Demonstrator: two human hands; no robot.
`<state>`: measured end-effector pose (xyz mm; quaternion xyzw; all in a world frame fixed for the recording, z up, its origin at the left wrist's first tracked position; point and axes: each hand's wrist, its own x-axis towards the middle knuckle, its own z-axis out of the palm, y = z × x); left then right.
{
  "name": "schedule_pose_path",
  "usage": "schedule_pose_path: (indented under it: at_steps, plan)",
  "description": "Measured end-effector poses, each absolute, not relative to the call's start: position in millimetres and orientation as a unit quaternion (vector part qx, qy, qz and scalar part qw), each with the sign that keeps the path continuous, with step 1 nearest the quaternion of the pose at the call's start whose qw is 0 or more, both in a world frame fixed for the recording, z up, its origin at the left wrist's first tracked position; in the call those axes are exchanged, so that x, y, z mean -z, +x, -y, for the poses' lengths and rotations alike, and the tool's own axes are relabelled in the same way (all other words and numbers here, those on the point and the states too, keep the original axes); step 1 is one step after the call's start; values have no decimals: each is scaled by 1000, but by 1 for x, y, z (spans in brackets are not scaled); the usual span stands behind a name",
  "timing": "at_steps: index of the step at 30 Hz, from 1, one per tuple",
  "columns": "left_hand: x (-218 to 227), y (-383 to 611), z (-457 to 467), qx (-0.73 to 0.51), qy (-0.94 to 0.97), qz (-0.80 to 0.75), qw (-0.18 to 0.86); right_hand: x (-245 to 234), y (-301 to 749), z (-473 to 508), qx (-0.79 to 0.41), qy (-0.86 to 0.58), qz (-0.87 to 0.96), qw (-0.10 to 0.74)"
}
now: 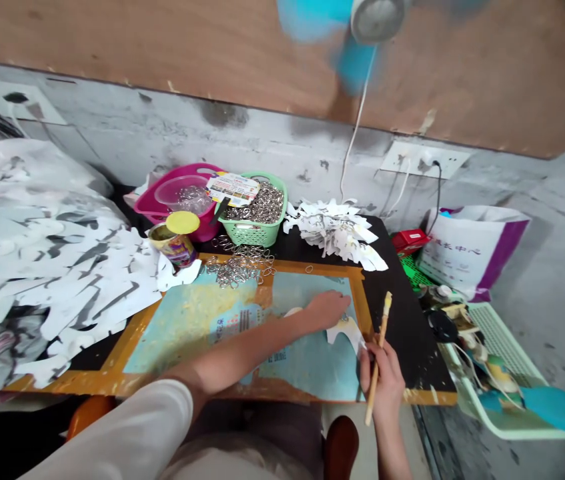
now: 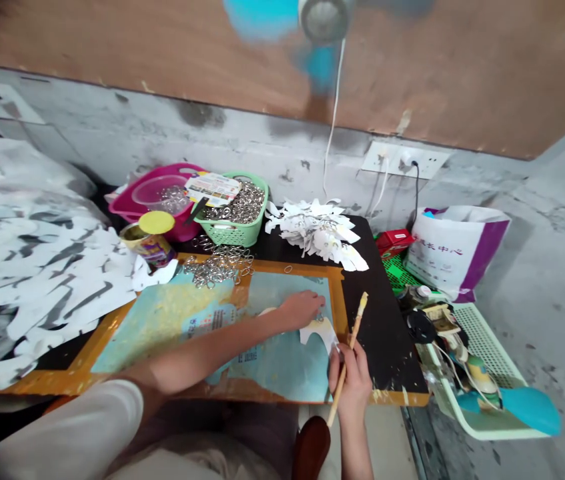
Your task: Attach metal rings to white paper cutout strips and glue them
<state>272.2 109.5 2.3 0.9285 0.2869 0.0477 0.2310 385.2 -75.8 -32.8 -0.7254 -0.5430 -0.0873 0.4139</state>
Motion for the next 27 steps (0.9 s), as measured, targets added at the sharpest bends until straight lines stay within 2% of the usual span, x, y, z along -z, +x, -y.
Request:
schedule_pose_path:
  at_steps: [9, 18, 27]
  plan:
    - [-9, 274, -111, -49, 929, -283, 232, 30, 385, 76, 70, -727, 549, 407]
    - [-17, 254, -161, -86, 883, -437, 148, 35, 388, 76, 74, -720, 551, 416]
    - [-20, 226, -183, -95, 875, -408, 243, 32, 386, 76, 80, -721, 546, 418]
